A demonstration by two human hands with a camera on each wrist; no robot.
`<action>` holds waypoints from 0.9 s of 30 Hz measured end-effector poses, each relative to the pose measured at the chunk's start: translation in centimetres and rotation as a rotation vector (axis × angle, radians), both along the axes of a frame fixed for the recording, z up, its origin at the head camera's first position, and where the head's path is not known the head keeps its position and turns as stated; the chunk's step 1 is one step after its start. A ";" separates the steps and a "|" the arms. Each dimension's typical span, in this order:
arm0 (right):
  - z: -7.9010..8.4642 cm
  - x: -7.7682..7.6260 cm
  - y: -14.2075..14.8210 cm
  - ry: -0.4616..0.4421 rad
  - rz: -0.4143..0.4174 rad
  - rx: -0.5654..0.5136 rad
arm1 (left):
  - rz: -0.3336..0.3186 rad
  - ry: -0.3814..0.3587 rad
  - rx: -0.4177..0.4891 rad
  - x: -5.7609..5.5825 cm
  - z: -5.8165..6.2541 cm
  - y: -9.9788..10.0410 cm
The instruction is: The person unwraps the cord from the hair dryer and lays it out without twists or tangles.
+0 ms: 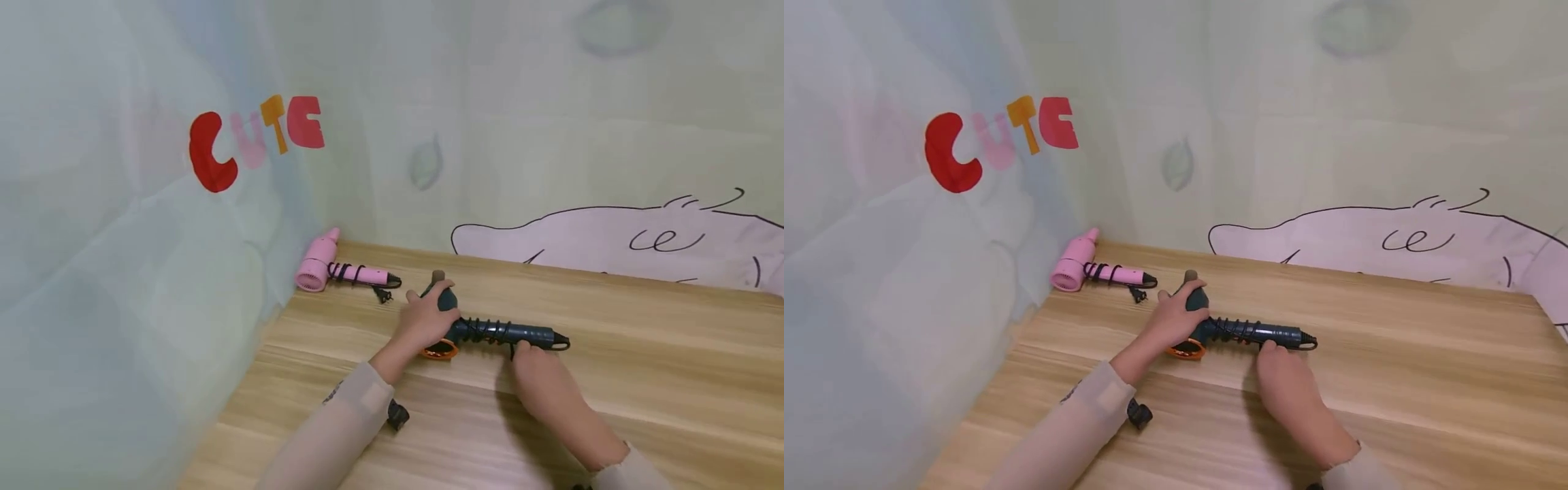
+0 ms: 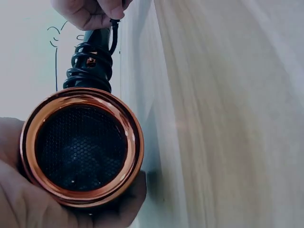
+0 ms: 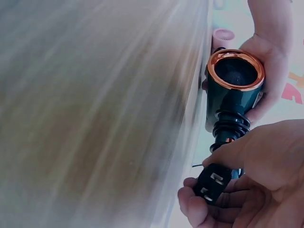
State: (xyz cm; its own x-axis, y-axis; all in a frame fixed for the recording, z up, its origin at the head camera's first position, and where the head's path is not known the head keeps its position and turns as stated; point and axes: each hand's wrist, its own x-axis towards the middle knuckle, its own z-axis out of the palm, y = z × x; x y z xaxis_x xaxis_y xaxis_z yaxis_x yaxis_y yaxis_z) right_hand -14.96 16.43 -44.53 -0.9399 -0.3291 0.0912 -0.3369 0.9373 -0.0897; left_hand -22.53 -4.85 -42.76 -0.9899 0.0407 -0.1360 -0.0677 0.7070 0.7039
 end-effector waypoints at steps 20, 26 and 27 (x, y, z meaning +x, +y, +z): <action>0.3 -0.3 0.0 0.032 -0.098 -0.365 | 0.050 0.034 0.143 0.4 1.9 -1.2; 0.2 -1.0 2.1 -0.126 -0.162 -0.623 | -0.005 0.045 0.222 0.2 2.2 -0.8; 0.1 -1.1 2.4 -0.136 -0.159 -0.627 | -0.014 0.046 0.220 0.2 2.2 -0.7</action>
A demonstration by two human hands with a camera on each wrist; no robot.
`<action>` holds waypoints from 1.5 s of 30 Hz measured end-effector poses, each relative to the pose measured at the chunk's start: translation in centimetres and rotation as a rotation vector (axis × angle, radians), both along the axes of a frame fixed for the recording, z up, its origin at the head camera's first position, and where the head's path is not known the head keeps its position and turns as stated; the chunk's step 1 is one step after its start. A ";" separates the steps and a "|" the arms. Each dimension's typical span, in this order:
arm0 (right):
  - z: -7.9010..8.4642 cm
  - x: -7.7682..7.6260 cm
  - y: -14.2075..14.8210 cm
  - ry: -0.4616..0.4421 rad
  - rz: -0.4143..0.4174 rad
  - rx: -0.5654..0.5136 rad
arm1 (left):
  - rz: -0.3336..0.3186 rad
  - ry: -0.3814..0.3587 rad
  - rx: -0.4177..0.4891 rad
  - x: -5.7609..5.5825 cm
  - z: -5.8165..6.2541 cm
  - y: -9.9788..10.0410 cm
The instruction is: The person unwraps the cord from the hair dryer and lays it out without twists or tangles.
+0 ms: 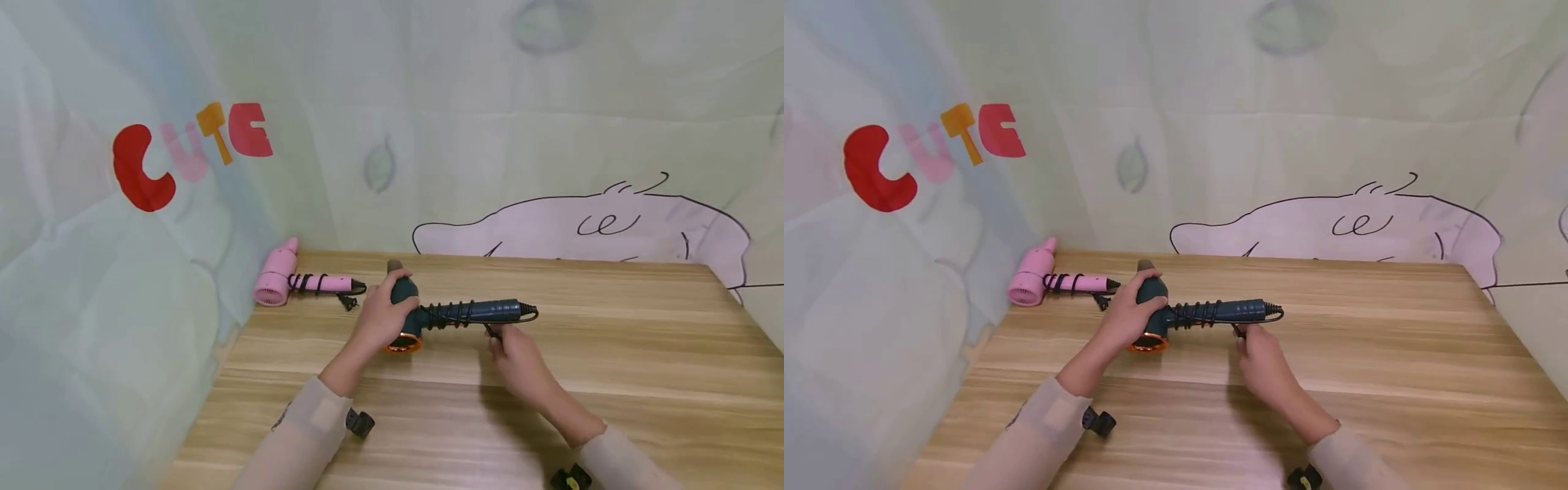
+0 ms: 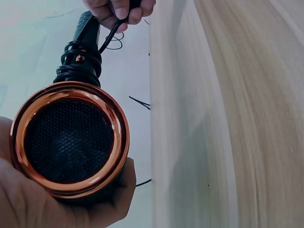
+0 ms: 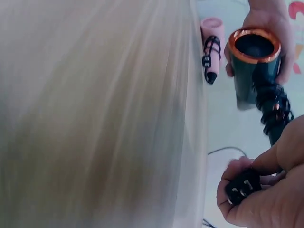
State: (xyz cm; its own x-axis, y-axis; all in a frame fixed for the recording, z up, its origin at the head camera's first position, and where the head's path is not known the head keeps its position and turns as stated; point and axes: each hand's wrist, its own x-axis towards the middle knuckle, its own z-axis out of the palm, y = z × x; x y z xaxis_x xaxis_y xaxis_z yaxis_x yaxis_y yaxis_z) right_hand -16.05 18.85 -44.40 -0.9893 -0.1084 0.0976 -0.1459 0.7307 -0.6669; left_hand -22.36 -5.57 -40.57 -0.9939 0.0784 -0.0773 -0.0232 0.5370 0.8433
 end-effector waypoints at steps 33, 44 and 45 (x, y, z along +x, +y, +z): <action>2.9 -4.9 6.9 0.608 0.438 0.568 | -0.248 0.086 -0.025 1.1 0.3 -1.5; 5.2 -3.2 5.6 0.910 0.304 0.666 | -0.243 0.110 -0.063 1.5 0.1 -1.7; 5.6 -3.0 5.2 0.942 0.290 0.672 | -0.234 0.108 -0.067 1.6 0.1 -1.7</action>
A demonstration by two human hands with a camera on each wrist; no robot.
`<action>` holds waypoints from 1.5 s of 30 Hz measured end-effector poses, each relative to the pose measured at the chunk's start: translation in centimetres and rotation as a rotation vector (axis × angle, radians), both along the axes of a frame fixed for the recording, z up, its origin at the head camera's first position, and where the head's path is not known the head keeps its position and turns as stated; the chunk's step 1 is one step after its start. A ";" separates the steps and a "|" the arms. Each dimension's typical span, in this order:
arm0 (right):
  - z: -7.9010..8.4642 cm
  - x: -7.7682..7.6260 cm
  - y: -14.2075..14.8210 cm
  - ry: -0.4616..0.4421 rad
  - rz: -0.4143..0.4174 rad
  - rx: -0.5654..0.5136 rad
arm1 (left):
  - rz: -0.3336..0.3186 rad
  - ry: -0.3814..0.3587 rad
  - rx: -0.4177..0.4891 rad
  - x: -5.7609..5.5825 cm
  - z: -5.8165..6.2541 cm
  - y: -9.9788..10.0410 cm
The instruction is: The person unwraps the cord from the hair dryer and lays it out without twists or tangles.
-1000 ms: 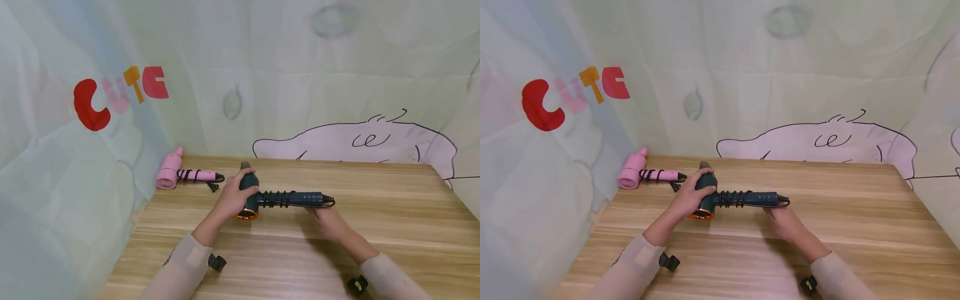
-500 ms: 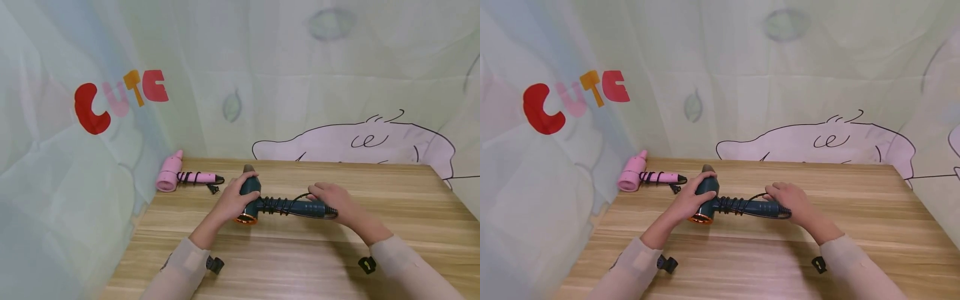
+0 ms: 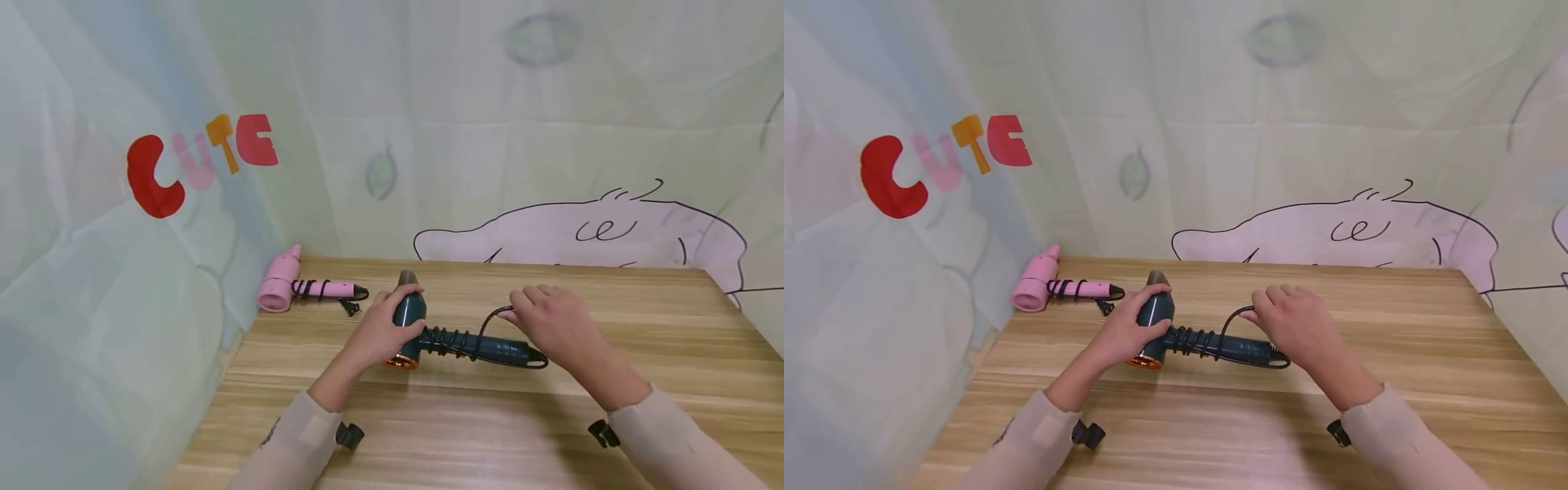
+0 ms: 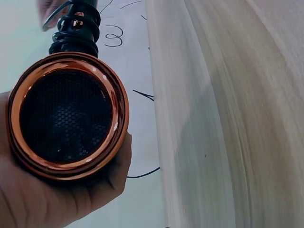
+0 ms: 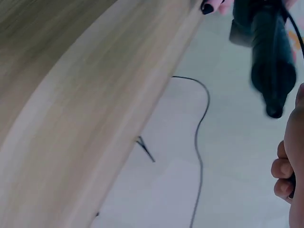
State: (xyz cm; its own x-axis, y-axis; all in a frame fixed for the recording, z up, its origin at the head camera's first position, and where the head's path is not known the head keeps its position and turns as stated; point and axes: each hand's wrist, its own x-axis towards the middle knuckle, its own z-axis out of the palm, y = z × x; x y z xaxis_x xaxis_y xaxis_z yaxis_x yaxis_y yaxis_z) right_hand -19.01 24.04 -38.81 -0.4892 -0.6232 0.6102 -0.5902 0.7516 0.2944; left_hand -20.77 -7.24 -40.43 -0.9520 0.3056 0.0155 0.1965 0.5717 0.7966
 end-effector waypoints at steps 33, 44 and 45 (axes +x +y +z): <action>-2.4 6.4 -1.9 -0.038 -0.020 0.014 | 0.252 0.068 0.136 -0.3 1.0 0.2; -4.3 5.1 -0.2 -0.083 -0.056 -0.008 | 0.218 0.079 0.209 -0.2 1.3 -0.1; -4.5 4.9 0.0 -0.086 -0.061 -0.013 | 0.213 0.082 0.215 -0.2 1.3 -0.1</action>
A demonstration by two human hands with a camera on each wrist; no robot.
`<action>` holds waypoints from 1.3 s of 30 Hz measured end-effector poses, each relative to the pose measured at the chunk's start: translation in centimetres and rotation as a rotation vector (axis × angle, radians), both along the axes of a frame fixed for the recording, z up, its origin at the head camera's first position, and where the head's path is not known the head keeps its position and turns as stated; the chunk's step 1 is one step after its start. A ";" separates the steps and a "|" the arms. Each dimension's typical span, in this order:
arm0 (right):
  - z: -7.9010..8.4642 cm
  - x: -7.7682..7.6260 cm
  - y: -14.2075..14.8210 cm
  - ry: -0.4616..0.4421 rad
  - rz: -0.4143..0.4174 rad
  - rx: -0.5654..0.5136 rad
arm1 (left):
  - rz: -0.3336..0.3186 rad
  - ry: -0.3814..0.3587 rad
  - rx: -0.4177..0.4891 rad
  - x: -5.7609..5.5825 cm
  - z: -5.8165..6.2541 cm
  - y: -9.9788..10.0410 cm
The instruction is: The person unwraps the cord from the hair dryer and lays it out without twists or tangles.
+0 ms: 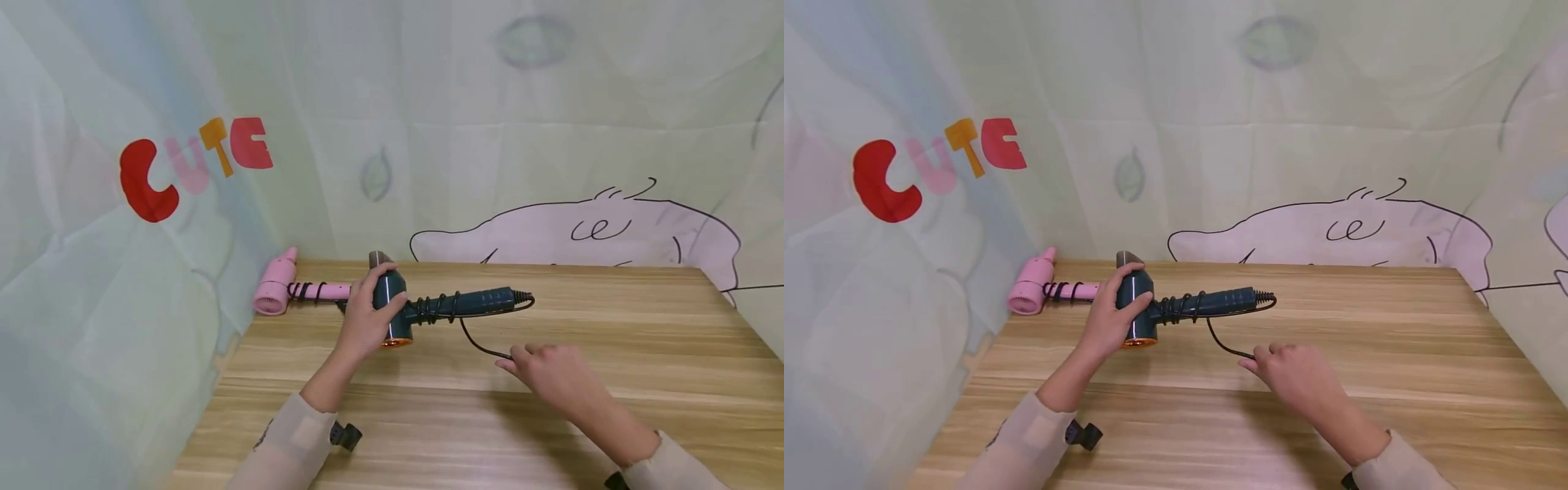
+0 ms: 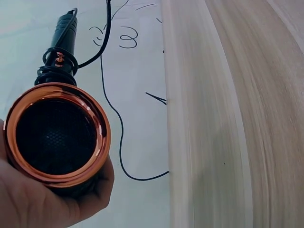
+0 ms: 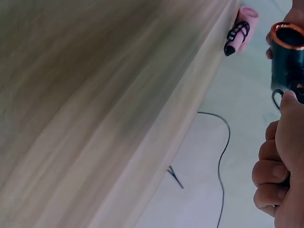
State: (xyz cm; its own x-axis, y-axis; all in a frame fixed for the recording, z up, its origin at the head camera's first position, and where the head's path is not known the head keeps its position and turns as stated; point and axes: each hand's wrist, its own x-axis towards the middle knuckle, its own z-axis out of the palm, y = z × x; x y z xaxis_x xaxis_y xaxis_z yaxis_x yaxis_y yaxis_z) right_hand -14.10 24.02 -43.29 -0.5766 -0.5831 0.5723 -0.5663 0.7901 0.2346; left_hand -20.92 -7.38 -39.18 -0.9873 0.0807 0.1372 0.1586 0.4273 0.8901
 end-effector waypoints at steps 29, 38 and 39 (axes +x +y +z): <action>0.8 -3.4 1.1 -0.200 -0.228 -0.104 | -0.153 0.028 0.000 0.8 -0.9 -0.1; 2.4 -5.7 0.7 -0.248 -0.108 -0.201 | -0.145 0.027 -0.010 0.6 -1.0 -0.3; 2.5 -5.8 0.7 -0.239 -0.110 -0.193 | -0.143 0.028 -0.014 0.6 -1.0 -0.4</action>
